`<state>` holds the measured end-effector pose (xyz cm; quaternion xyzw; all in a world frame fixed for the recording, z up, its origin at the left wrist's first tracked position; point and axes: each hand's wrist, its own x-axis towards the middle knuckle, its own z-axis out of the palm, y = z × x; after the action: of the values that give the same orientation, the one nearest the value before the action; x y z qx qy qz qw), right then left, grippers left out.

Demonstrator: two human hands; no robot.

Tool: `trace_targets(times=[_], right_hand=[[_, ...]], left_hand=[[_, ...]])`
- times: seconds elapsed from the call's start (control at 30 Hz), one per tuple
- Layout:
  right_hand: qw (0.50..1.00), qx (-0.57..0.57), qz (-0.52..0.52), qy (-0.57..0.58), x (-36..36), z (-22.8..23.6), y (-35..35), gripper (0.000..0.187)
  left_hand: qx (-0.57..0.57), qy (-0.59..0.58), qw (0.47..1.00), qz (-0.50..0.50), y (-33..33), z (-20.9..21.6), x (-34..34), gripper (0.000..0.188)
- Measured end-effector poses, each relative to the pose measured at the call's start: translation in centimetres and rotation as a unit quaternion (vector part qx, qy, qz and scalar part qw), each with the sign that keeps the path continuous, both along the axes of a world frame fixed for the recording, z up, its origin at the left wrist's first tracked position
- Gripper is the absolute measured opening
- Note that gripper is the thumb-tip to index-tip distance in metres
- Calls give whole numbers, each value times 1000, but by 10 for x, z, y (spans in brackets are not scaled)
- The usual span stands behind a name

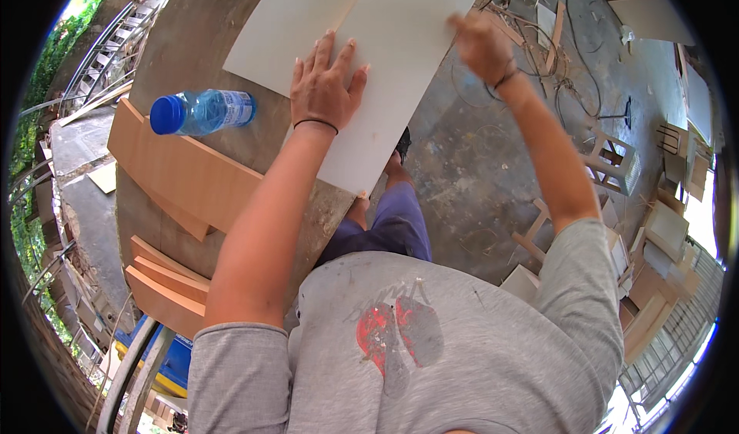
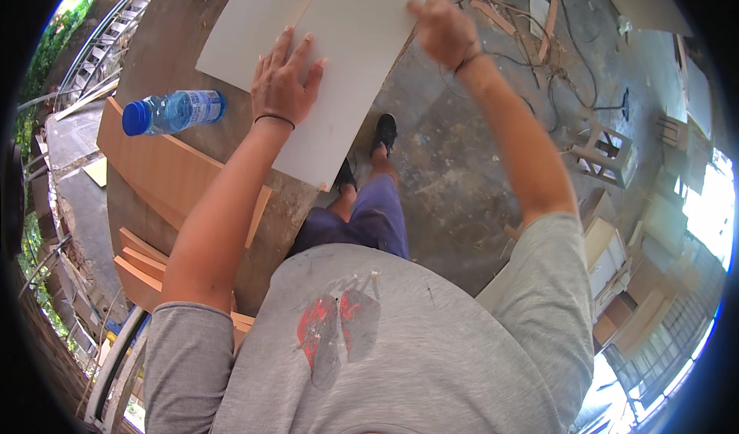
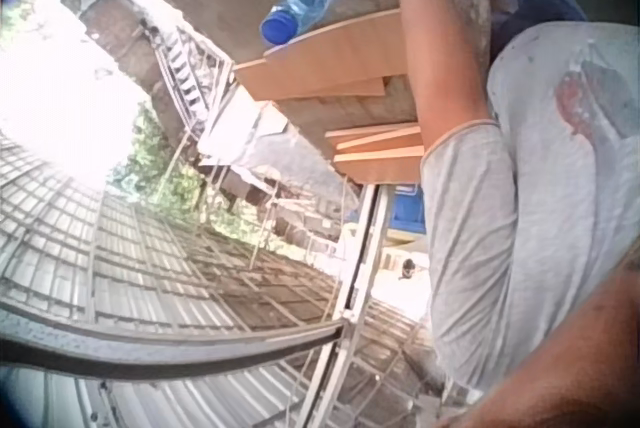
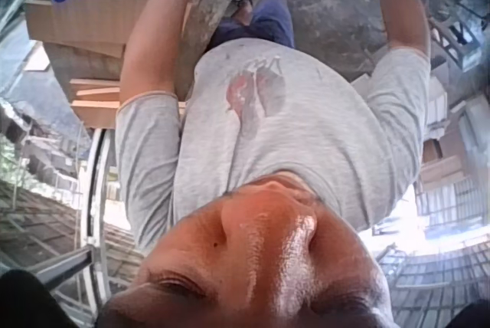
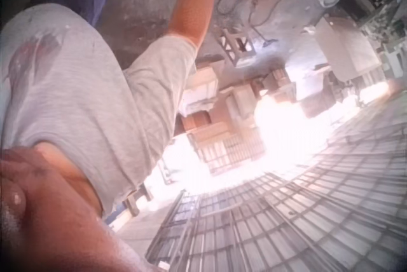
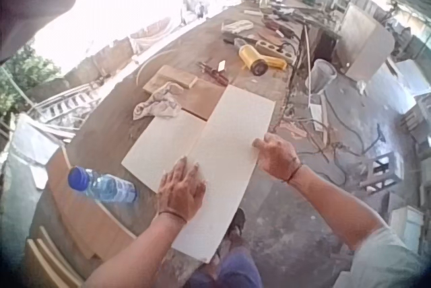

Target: The person applies adhesive from a small container to the edge of a board and uses a small blade to scrape and smooth the edges of white panels.

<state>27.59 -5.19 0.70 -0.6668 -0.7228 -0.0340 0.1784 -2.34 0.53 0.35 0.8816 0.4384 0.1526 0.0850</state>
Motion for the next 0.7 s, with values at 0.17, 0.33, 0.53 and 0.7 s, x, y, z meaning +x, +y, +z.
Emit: trace_targets(times=[0.17,0.33,0.53,0.7], right_hand=[[987,-140,40,65,-156,36,-94,22],[953,-178,164,182,-252,32,-179,20],[988,-42,-71,129,-132,32,-82,31],[995,-60,-11,73,-139,16,-97,31]], left_hand=[[-7,9,1000,24,-1,0,-2,48],[-11,2,1000,17,0,-2,1,49],[-3,2,1000,19,0,-8,-3,50],[3,-3,1000,25,2,-12,0,51]])
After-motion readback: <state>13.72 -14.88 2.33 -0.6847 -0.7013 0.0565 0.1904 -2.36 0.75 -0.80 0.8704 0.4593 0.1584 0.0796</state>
